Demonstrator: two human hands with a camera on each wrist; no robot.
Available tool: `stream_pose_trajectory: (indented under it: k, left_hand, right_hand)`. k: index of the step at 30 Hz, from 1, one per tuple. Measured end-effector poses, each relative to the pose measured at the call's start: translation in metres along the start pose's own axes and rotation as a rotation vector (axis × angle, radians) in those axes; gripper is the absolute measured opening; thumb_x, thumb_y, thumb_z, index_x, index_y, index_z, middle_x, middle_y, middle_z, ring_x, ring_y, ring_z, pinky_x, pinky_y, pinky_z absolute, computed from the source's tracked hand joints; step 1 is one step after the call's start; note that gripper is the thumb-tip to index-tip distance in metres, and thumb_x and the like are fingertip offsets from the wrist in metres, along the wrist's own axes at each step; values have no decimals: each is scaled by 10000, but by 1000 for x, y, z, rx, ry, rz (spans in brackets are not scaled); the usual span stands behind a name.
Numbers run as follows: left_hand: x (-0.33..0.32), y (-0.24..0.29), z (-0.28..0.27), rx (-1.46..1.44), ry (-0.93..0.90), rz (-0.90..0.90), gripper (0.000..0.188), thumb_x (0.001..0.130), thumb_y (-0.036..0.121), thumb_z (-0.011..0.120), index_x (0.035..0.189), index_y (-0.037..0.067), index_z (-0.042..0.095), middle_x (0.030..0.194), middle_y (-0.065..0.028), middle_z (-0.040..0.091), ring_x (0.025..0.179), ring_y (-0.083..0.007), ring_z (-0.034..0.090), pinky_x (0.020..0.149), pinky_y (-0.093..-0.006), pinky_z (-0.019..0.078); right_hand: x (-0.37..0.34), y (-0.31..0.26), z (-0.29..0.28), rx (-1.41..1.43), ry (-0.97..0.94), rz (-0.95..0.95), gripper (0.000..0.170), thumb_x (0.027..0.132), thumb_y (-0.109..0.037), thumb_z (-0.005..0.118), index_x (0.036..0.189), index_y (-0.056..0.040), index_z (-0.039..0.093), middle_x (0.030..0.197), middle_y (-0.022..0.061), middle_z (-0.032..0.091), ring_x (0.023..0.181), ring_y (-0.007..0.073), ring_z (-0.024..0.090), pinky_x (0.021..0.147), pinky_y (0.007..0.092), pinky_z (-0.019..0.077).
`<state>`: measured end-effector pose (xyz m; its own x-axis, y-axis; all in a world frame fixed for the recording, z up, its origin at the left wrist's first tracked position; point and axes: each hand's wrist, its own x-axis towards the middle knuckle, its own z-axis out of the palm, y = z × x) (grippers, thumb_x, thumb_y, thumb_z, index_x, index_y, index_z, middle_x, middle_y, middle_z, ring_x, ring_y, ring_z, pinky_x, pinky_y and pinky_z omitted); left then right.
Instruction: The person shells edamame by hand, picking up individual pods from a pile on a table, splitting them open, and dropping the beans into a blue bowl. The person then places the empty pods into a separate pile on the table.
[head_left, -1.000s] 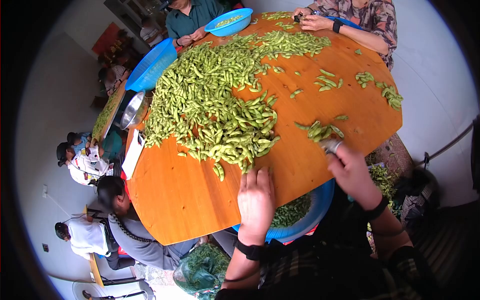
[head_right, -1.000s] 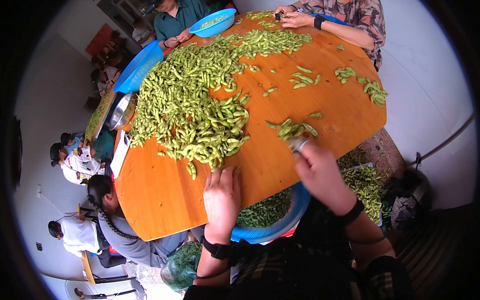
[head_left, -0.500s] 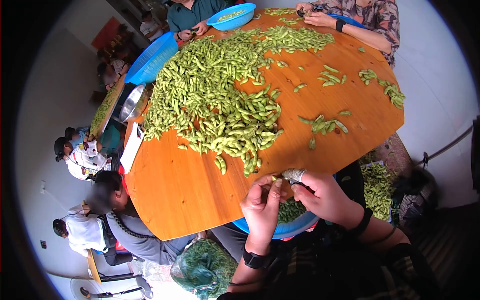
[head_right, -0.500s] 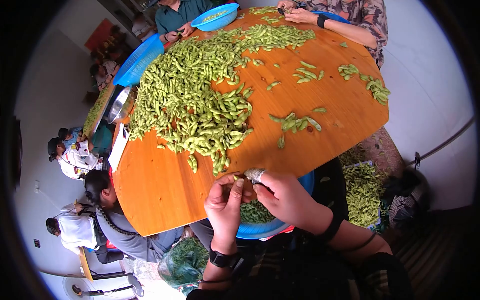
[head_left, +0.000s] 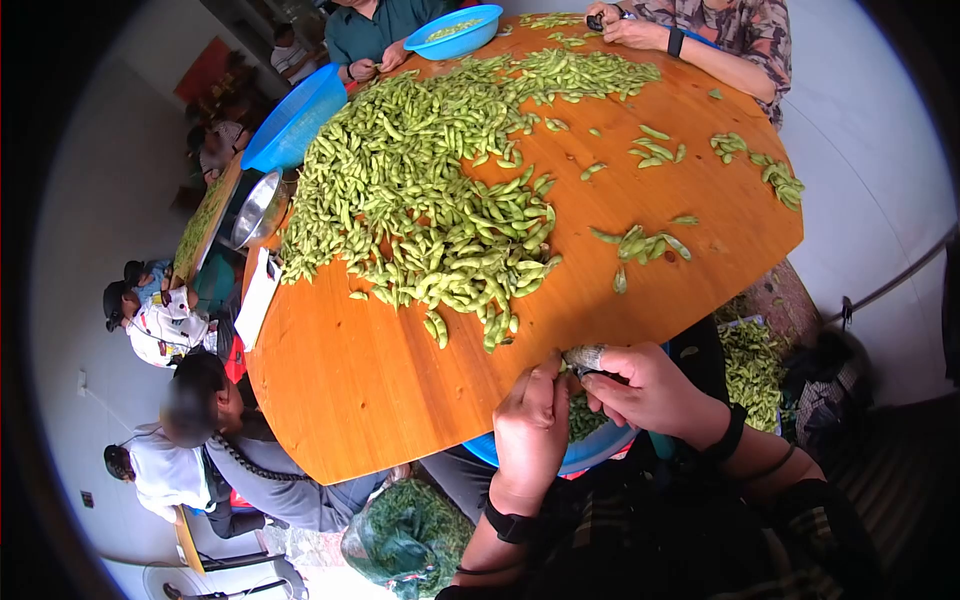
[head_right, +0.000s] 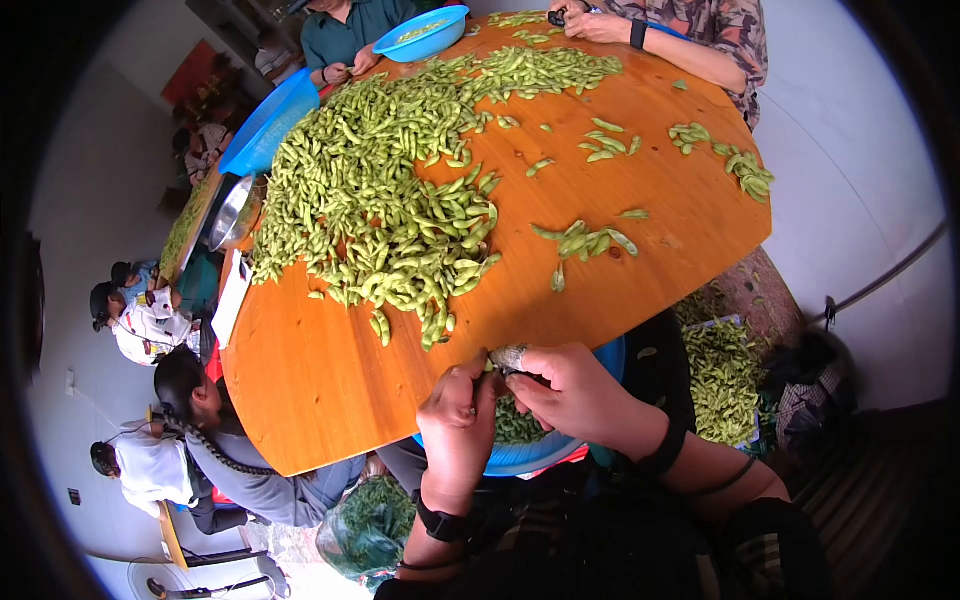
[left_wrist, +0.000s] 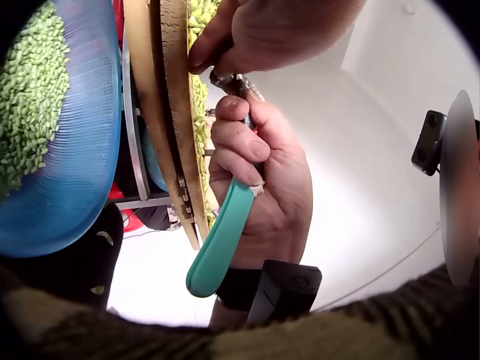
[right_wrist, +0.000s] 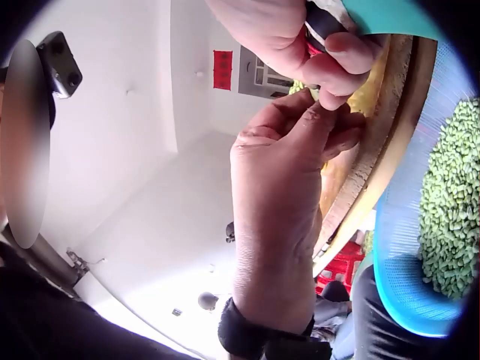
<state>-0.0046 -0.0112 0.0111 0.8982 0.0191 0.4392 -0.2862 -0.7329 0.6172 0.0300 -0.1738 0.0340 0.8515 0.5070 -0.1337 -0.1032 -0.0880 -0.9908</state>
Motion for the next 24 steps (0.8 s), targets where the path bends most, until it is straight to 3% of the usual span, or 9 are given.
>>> stream_pose_trajectory:
  k: [6, 8, 10, 14, 16, 17, 20, 22, 24]
  left_hand:
    - [2, 1, -1, -21, -12, 1, 230, 834, -6, 660, 1061, 21, 636, 816, -142, 660, 721, -302, 673, 626, -365, 538]
    - [1, 0, -1, -26, 1, 11, 233, 830, -10, 663, 1060, 18, 635, 814, -144, 660, 720, -303, 672, 628, -363, 538]
    - [-1, -2, 0, -102, 7, -45, 171, 814, -29, 699, 970, 8, 641, 821, -127, 682, 735, -216, 700, 645, -303, 538]
    - [-5, -15, -1, -278, -68, -149, 140, 839, -36, 690, 962, -22, 625, 849, -106, 701, 772, -135, 694, 665, -266, 543]
    - [-6, -20, 2, -554, -99, -278, 121, 851, -38, 686, 948, -45, 614, 867, -87, 707, 807, -99, 677, 690, -244, 542]
    - [-6, -18, 2, -556, -101, -279, 121, 851, -38, 686, 948, -45, 614, 867, -87, 707, 807, -99, 677, 690, -244, 542]
    - [-3, -12, 1, -583, -73, -300, 111, 854, -51, 676, 946, -48, 615, 843, -78, 700, 796, -104, 677, 690, -239, 538]
    - [-3, -12, 0, -337, -107, -212, 102, 857, -52, 670, 941, -47, 613, 829, -71, 693, 784, -100, 673, 688, -238, 536]
    - [-2, -7, -4, -277, -113, -182, 101, 857, -53, 669, 939, -48, 610, 826, -70, 691, 780, -97, 670, 686, -238, 536]
  right_hand:
    - [-1, 4, -1, -37, -7, -4, 114, 944, -66, 538, 886, 18, 588, 641, 14, 568, 537, 45, 490, 484, 233, 418]
    - [3, 12, 1, -82, 34, -154, 101, 944, -63, 542, 909, 17, 593, 662, 17, 576, 575, 37, 493, 512, 227, 420]
    - [5, 15, 3, -32, 45, -127, 97, 945, -63, 543, 919, 16, 593, 671, 17, 579, 588, 35, 493, 519, 225, 418]
    - [6, 13, -1, 56, -16, 14, 109, 953, -76, 539, 938, 19, 590, 685, 15, 583, 575, 38, 492, 506, 225, 407]
    - [4, 1, -5, 106, -46, 91, 116, 956, -81, 533, 940, 18, 591, 685, 12, 585, 560, 42, 491, 496, 227, 404]
    - [3, -3, -6, 156, -75, 166, 123, 958, -87, 528, 943, 17, 592, 684, 9, 586, 546, 45, 490, 487, 229, 401]
    - [0, -4, -6, 49, -86, 121, 132, 962, -95, 516, 933, 11, 589, 669, 10, 585, 517, 49, 485, 473, 230, 397]
    - [0, -3, -4, 3, -67, 81, 124, 958, -88, 518, 922, 11, 584, 658, 13, 582, 527, 53, 490, 482, 234, 403]
    - [-1, -1, -2, -40, -48, 45, 117, 954, -81, 521, 911, 11, 579, 648, 15, 578, 536, 56, 496, 490, 237, 409]
